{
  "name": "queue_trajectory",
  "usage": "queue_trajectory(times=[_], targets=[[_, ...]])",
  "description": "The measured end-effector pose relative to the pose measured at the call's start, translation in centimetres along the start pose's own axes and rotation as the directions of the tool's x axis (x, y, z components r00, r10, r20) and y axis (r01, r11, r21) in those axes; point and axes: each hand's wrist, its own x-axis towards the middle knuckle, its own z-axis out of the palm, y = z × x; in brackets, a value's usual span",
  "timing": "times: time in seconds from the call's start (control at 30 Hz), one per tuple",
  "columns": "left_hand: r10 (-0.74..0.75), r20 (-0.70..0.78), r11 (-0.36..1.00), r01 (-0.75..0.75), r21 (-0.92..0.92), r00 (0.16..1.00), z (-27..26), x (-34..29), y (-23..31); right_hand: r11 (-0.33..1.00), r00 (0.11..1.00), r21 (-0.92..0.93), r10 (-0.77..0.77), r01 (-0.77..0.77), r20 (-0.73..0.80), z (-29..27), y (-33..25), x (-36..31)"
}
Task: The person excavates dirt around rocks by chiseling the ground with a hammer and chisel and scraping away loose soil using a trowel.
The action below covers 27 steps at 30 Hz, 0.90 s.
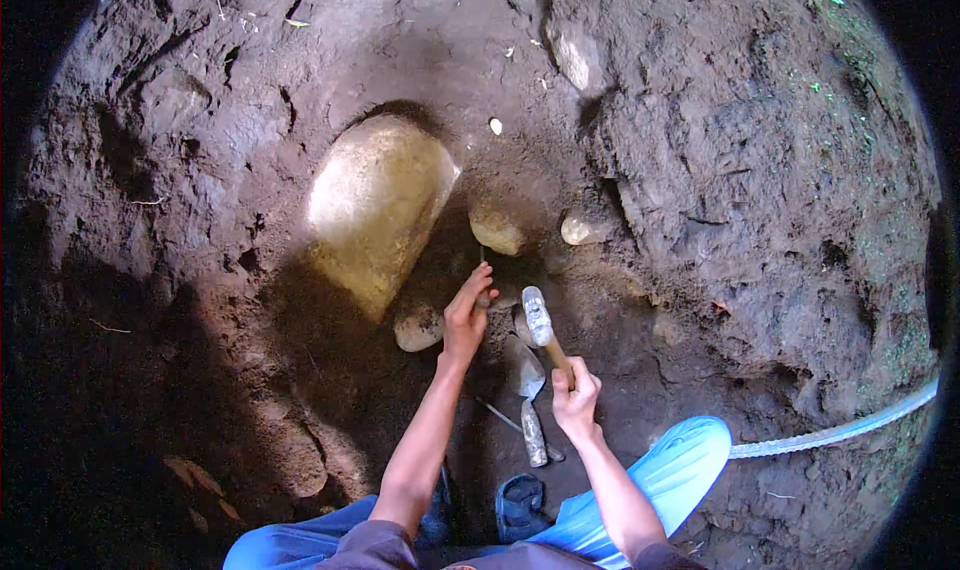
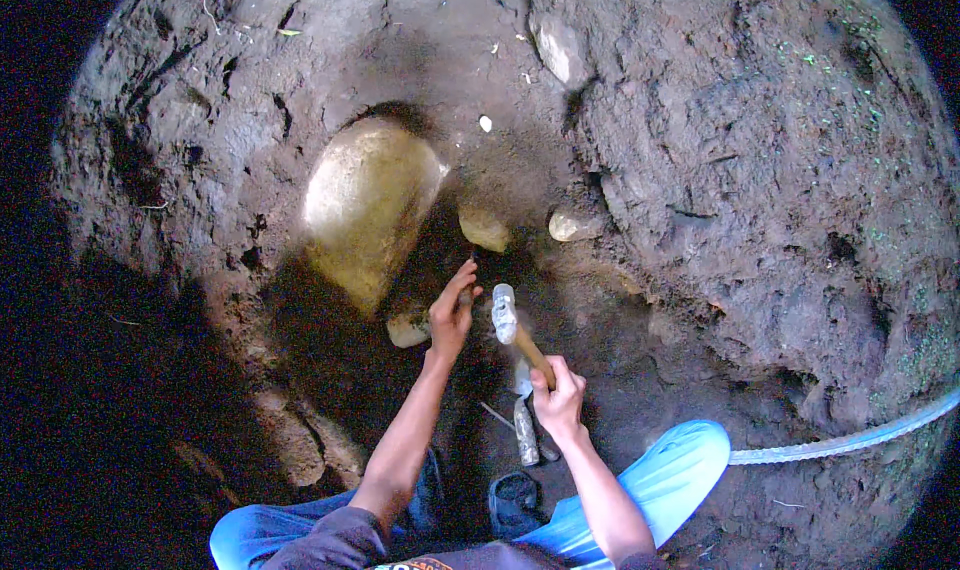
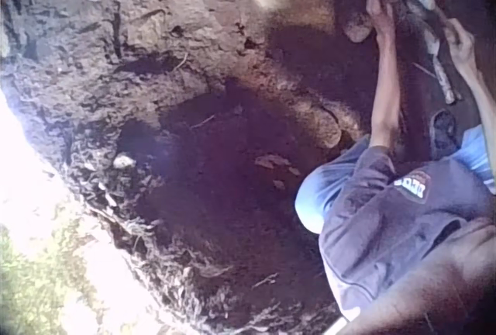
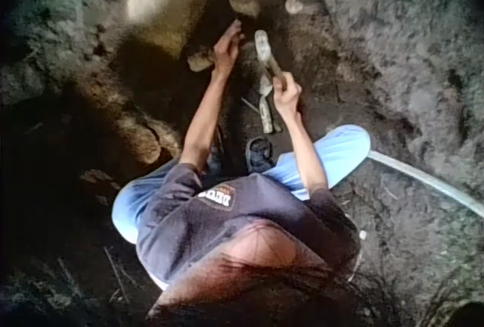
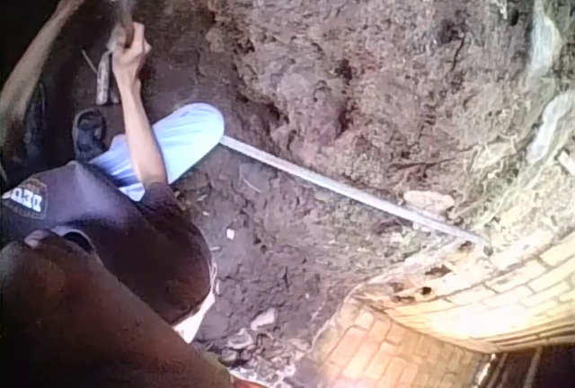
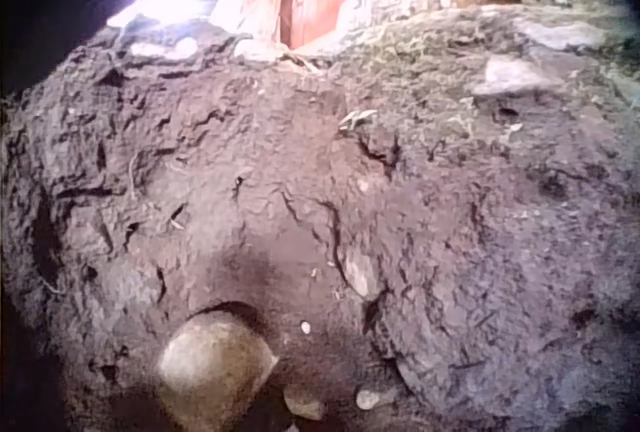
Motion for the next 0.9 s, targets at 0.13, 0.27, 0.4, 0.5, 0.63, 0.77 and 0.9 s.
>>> queue_trajectory(times=[0.13,0.27,0.4,0.5,0.63,0.77,0.9], targets=[[-0.027,0.022,0.999,0.027,-0.019,0.999,-0.2,0.4,-0.5,1.000,0.999,-0.017,0.006,-0.006,0.036,0.6,0.2,-0.1],[0.025,0.071,0.997,-0.030,0.067,0.997,-0.5,0.3,-0.2,1.000,0.999,-0.016,0.021,-0.021,0.050,0.9,1.0,-0.5],[0.020,0.079,0.996,-0.026,0.081,0.997,-0.4,0.6,0.5,0.999,0.998,-0.007,0.039,-0.039,0.056,0.7,0.6,-0.2],[0.035,0.109,0.993,-0.047,0.106,0.993,-0.7,1.1,0.9,0.996,0.995,0.022,0.085,-0.086,0.053,0.7,-0.1,-0.1],[0.044,0.110,0.992,-0.056,0.110,0.993,-0.6,1.0,0.4,0.998,0.997,0.023,0.056,-0.057,0.047,0.8,-0.2,-0.1],[0.085,0.156,0.985,-0.107,0.139,0.984,-1.0,1.2,0.0,0.997,0.994,-0.006,0.078,-0.077,0.075,0.9,0.1,-0.3],[0.005,0.107,1.000,-0.008,0.026,0.994,-1.0,1.0,0.0,0.998,0.998,-0.038,-0.038,0.040,0.044,1.1,0.5,-0.4]])
